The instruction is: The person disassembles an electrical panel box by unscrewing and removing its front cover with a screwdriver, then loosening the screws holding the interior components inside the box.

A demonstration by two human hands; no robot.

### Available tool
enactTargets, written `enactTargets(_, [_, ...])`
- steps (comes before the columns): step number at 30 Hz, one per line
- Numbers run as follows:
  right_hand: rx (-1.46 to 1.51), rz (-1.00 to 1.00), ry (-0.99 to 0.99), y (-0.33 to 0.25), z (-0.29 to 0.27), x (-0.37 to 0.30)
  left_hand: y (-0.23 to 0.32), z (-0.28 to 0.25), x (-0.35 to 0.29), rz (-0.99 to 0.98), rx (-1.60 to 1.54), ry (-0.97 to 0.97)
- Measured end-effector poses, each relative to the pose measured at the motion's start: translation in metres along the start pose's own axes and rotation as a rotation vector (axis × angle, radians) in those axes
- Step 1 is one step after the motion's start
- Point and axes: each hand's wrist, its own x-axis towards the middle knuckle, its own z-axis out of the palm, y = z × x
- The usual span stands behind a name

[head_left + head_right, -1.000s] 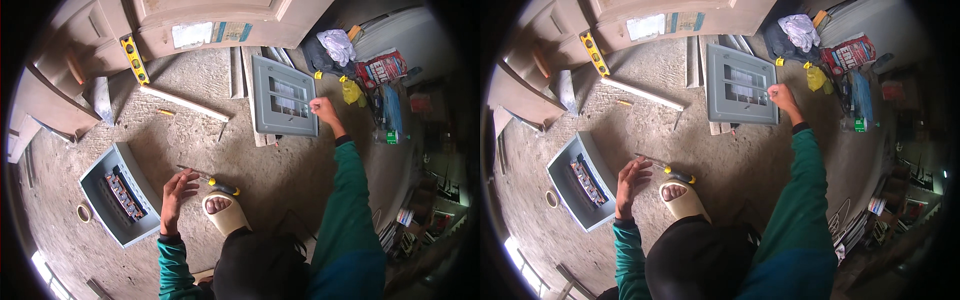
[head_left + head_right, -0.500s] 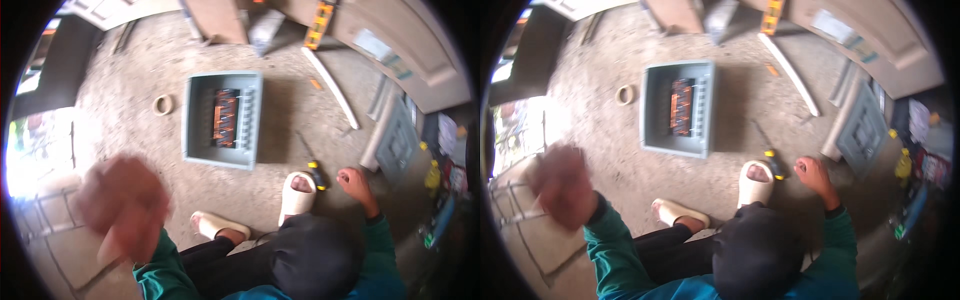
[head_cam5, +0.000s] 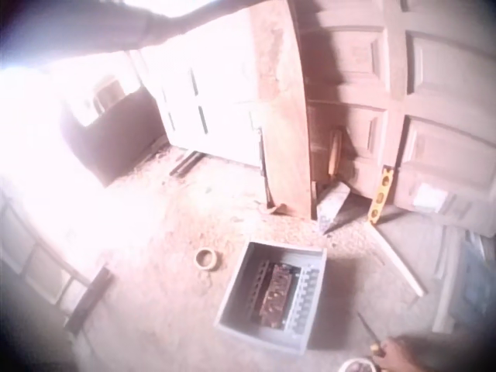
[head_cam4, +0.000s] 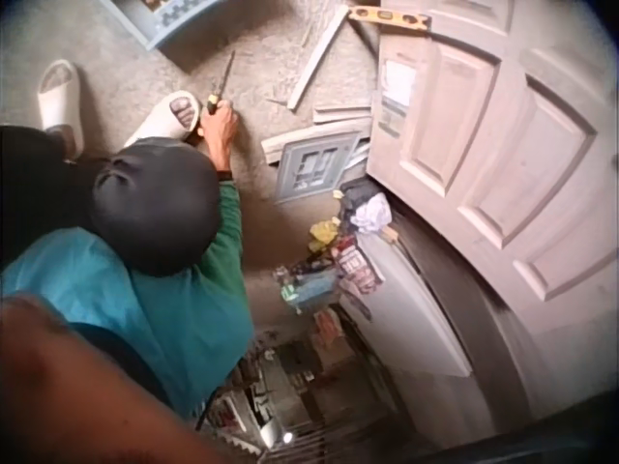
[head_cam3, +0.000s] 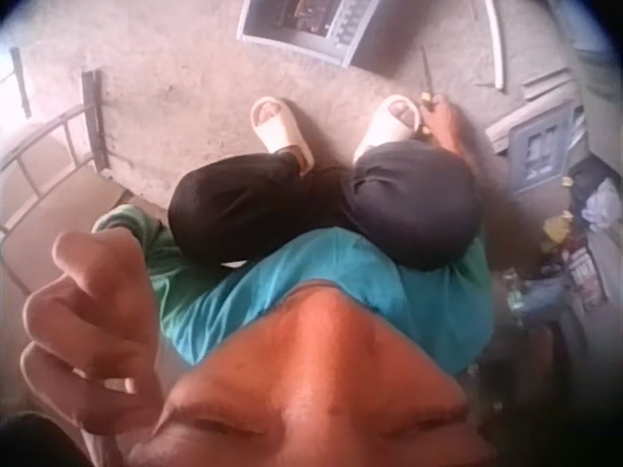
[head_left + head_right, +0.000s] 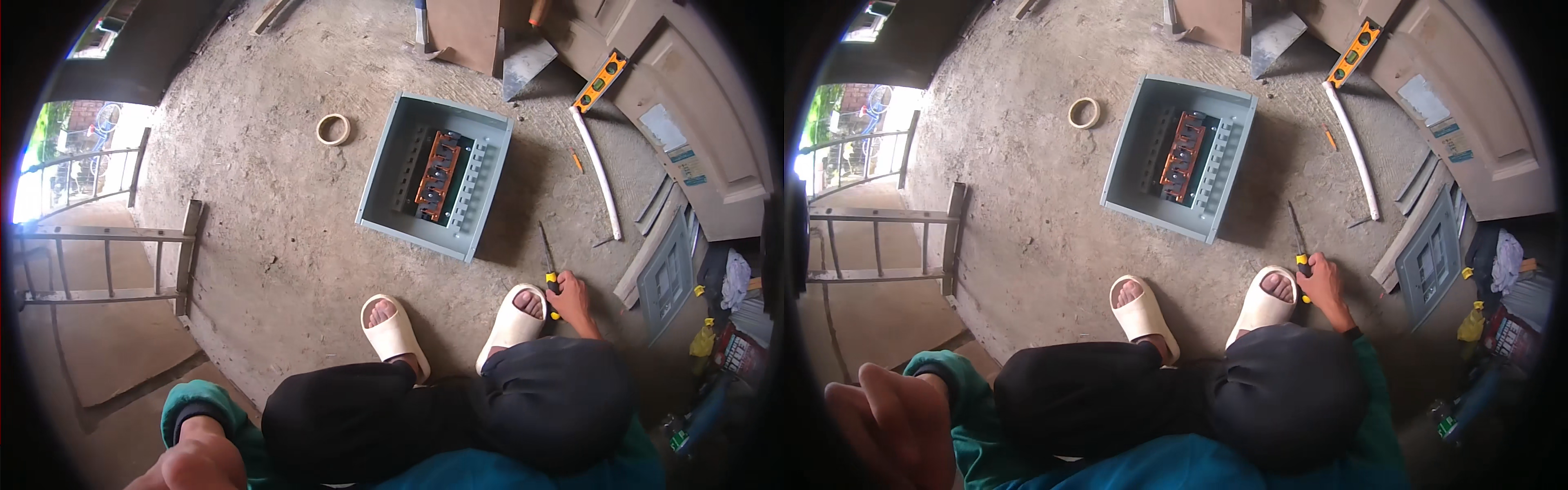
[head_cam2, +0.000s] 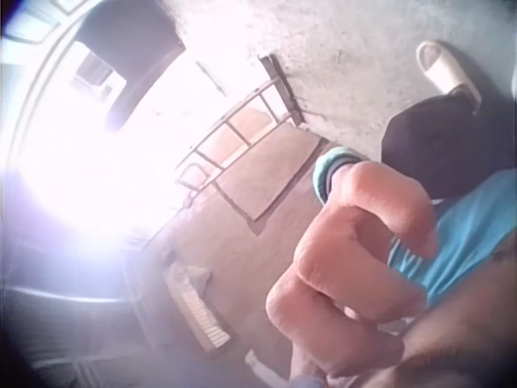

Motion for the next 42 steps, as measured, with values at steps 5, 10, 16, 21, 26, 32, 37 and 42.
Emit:
enactTargets(5, [0.312,0.039,0.215,0.0,-0.018,-0.007,-0.056,-0.035,0.002,0.135,-0.056,-0.089])
enactTargets(10, [0.912,0.141,0.064,-0.008,-0.082,-0.029,-0.218,-0.06,0.05,0.048,0.123,0.096])
enactTargets(16, [0.934,0.066,-0.111,-0.09,-0.148,-0.019,-0.462,-0.097,0.028,-0.568,0.83,0.096])
enactTargets(21, [1.12,0.07,-0.413,-0.14,-0.184,0.006,-0.512,-0.077,0.024,-0.532,0.755,0.127])
enactTargets(26, [0.6,0.085,-0.413,-0.146,-0.134,0.059,-0.51,-0.083,0.03,-0.496,0.719,0.082])
enactTargets(32, [0.618,-0.121,0.052,-0.141,-0.007,0.111,-0.509,-0.074,0.047,-0.463,0.817,-0.018])
enactTargets(37, [0.305,-0.092,0.261,-0.197,0.019,0.098,-0.497,-0.068,0.019,-0.434,0.827,0.04])
enactTargets(42, [0.228,-0.136,0.373,-0.185,-0.007,0.101,-0.484,-0.03,-0.008,-0.428,0.665,0.145])
